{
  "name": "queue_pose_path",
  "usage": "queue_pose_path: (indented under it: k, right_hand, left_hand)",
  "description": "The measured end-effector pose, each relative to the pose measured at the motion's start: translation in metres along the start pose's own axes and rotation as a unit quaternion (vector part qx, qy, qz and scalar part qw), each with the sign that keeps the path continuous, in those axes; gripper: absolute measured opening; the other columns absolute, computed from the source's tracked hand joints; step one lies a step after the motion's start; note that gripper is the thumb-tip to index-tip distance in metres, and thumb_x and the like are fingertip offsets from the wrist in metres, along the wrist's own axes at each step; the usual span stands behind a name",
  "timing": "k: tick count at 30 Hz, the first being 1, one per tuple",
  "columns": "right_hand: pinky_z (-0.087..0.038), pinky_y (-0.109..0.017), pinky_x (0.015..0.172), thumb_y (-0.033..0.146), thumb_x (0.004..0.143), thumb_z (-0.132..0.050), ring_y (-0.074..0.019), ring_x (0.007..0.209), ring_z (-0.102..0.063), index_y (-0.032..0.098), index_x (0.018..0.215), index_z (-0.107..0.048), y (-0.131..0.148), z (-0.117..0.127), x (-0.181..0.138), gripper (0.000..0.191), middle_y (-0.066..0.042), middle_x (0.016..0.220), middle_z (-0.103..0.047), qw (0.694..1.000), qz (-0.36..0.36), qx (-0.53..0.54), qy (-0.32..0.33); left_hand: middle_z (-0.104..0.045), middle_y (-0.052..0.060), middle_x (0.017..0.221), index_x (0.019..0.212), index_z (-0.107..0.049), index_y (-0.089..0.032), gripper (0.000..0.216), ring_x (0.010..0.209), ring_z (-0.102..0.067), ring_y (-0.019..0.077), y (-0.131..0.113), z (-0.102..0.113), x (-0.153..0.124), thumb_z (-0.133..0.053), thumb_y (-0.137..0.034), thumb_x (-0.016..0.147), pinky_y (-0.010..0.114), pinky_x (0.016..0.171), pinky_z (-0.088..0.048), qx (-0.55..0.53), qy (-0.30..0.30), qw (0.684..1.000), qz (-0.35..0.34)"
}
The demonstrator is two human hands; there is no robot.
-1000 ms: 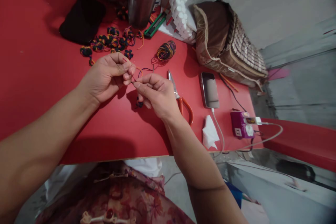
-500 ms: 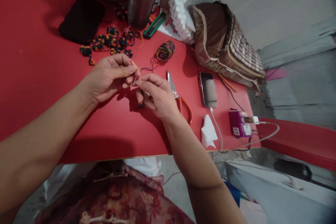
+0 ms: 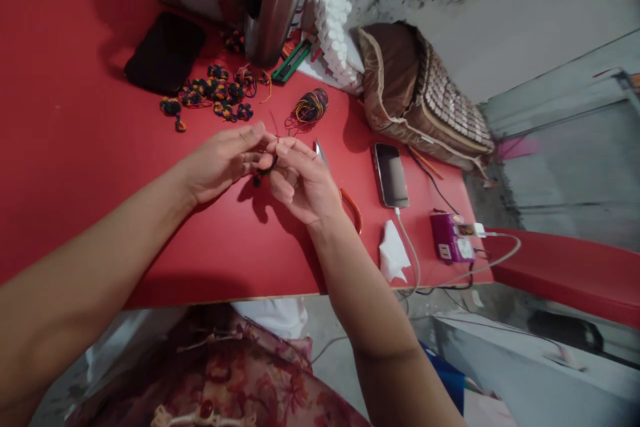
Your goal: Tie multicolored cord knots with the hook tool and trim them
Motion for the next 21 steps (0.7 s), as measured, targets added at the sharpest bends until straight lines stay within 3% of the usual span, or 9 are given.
queue_pose_path:
  k: [2, 5, 8, 16, 21]
  right_hand:
    - [-0.041, -0.020, 0.041, 0.044, 0.086, -0.097, -0.0049, 0.042, -0.044, 0.024, 0.093, -0.067, 0.002, 0.005, 0.002, 0.037, 0.007, 0.075, -0.077, 1.000, 0.022, -0.009, -0.005]
    - [-0.042, -0.021, 0.043, 0.047, 0.089, -0.097, -0.0061, 0.043, -0.044, 0.027, 0.097, -0.066, 0.004, 0.012, 0.004, 0.038, 0.010, 0.070, -0.071, 0.998, 0.052, -0.027, -0.027]
    - [-0.045, -0.022, 0.047, 0.050, 0.088, -0.098, -0.0053, 0.048, -0.045, 0.027, 0.099, -0.067, 0.006, 0.018, 0.005, 0.040, 0.007, 0.084, -0.078, 0.994, 0.065, -0.046, -0.068]
    - [-0.044, -0.022, 0.048, 0.053, 0.085, -0.097, -0.0076, 0.063, -0.057, 0.028, 0.097, -0.070, 0.013, 0.028, 0.004, 0.040, 0.000, 0.114, -0.084, 0.983, 0.099, -0.088, -0.127]
    - [-0.042, -0.022, 0.050, 0.049, 0.085, -0.097, -0.0076, 0.066, -0.058, 0.028, 0.099, -0.073, 0.019, 0.032, 0.002, 0.035, 0.000, 0.113, -0.082, 0.974, 0.118, -0.085, -0.174]
  left_hand:
    - [-0.076, 0.006, 0.079, 0.085, -0.080, -0.016, 0.035, 0.077, -0.073, 0.0165, 0.005, 0.000, -0.001, -0.089, -0.044, 0.104, 0.025, 0.073, -0.060, 0.035, 0.029, 0.998, 0.035]
    - [-0.081, 0.010, 0.085, 0.097, -0.085, -0.014, 0.030, 0.072, -0.074, 0.0168, 0.008, 0.006, -0.003, -0.097, -0.041, 0.097, 0.023, 0.062, -0.055, 0.060, 0.019, 0.996, 0.066]
    - [-0.081, 0.009, 0.085, 0.099, -0.086, -0.014, 0.025, 0.065, -0.073, 0.0147, 0.007, 0.012, -0.003, -0.102, -0.032, 0.092, 0.020, 0.052, -0.049, 0.050, 0.004, 0.995, 0.085]
    - [-0.081, 0.010, 0.082, 0.093, -0.089, -0.010, 0.018, 0.062, -0.074, 0.0161, -0.004, 0.010, -0.003, -0.100, -0.022, 0.088, 0.025, 0.057, -0.063, 0.021, 0.018, 0.995, 0.100]
    - [-0.082, 0.013, 0.077, 0.088, -0.086, -0.009, 0.017, 0.055, -0.077, 0.0213, -0.005, 0.008, -0.004, -0.095, -0.024, 0.089, 0.027, 0.048, -0.065, 0.043, 0.039, 0.992, 0.115]
Point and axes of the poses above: each hand's wrist, its own x-axis towards the middle knuckle, its own z-axis out of the back of the hand, y = z × x, the point moved 3 cm from there along x, towards the middle knuckle
